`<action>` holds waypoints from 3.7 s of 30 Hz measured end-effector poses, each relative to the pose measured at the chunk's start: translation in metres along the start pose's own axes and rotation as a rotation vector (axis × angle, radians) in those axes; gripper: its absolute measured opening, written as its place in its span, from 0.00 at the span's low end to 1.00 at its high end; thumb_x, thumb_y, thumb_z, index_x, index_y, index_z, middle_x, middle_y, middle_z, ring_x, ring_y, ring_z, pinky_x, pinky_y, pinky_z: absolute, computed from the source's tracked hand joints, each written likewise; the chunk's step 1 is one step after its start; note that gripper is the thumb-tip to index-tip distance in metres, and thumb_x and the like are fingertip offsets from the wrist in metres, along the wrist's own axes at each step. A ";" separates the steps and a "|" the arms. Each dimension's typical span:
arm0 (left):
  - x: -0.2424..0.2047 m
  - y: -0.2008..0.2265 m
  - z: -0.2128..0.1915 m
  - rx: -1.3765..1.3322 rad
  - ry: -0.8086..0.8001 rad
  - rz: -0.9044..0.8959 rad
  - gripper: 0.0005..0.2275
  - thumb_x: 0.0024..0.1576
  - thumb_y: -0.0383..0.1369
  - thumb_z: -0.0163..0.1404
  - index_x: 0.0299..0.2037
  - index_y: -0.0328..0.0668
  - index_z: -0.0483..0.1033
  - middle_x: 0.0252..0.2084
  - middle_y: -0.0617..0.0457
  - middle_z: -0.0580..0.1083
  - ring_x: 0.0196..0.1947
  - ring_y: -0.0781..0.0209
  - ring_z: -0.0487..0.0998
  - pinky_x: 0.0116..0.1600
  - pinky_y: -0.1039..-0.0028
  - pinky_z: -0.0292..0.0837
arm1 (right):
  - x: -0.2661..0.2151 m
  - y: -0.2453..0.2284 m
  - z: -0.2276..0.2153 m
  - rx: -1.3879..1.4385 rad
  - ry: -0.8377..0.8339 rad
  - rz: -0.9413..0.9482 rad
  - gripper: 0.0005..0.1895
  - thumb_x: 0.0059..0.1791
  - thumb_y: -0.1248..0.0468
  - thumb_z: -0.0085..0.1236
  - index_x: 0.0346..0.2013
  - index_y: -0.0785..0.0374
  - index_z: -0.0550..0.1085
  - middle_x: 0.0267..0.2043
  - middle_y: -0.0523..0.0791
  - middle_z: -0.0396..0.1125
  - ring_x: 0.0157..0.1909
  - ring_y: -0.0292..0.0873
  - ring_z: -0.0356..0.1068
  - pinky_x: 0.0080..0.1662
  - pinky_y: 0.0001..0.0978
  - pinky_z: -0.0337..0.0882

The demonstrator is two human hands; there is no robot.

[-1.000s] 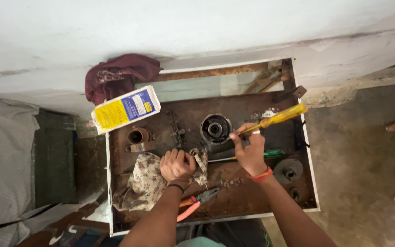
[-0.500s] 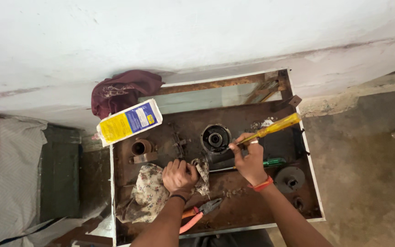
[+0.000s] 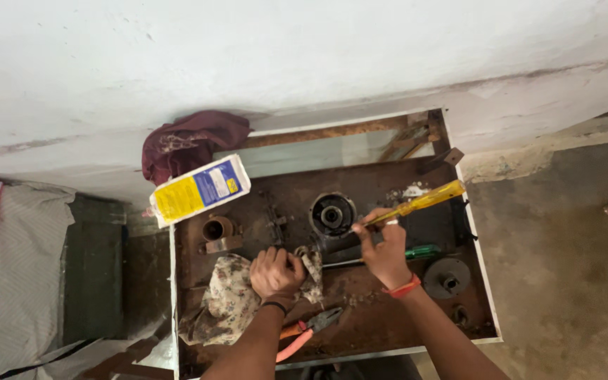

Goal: The person uses a yellow-handled screwdriver to scrape and clean the interior of a cylindrical mechanical part on a workbench. They repeatedly wipe the tool and the part with a cloth while working.

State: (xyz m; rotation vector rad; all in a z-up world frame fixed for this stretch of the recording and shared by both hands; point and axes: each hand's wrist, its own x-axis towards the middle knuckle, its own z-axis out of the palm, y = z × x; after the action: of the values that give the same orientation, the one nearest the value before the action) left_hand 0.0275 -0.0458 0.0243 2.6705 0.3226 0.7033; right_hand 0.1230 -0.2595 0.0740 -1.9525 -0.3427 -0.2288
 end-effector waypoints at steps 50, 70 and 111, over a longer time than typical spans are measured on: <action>-0.006 -0.002 0.004 0.026 -0.016 -0.003 0.08 0.48 0.30 0.52 0.17 0.42 0.70 0.22 0.49 0.70 0.24 0.53 0.71 0.31 0.64 0.67 | 0.033 -0.001 -0.014 0.067 -0.121 0.077 0.13 0.50 0.73 0.63 0.42 0.67 0.66 0.33 0.45 0.71 0.33 0.36 0.71 0.36 0.26 0.69; -0.003 0.001 0.000 0.020 -0.029 -0.030 0.08 0.47 0.31 0.53 0.18 0.42 0.71 0.23 0.49 0.71 0.25 0.52 0.72 0.33 0.63 0.68 | 0.042 0.003 -0.012 -0.069 -0.206 0.042 0.11 0.50 0.76 0.62 0.41 0.66 0.68 0.39 0.51 0.73 0.37 0.39 0.74 0.38 0.29 0.72; -0.005 -0.005 0.004 0.022 -0.041 -0.016 0.09 0.48 0.30 0.53 0.16 0.43 0.70 0.21 0.50 0.69 0.22 0.53 0.70 0.30 0.64 0.66 | 0.008 -0.020 -0.005 0.045 -0.069 0.151 0.14 0.50 0.76 0.60 0.44 0.66 0.64 0.34 0.46 0.73 0.37 0.36 0.73 0.40 0.26 0.71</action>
State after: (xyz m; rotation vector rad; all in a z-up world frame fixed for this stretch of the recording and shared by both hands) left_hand 0.0241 -0.0440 0.0172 2.6960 0.3428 0.6427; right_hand 0.1236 -0.2557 0.0959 -1.9344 -0.2424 -0.0551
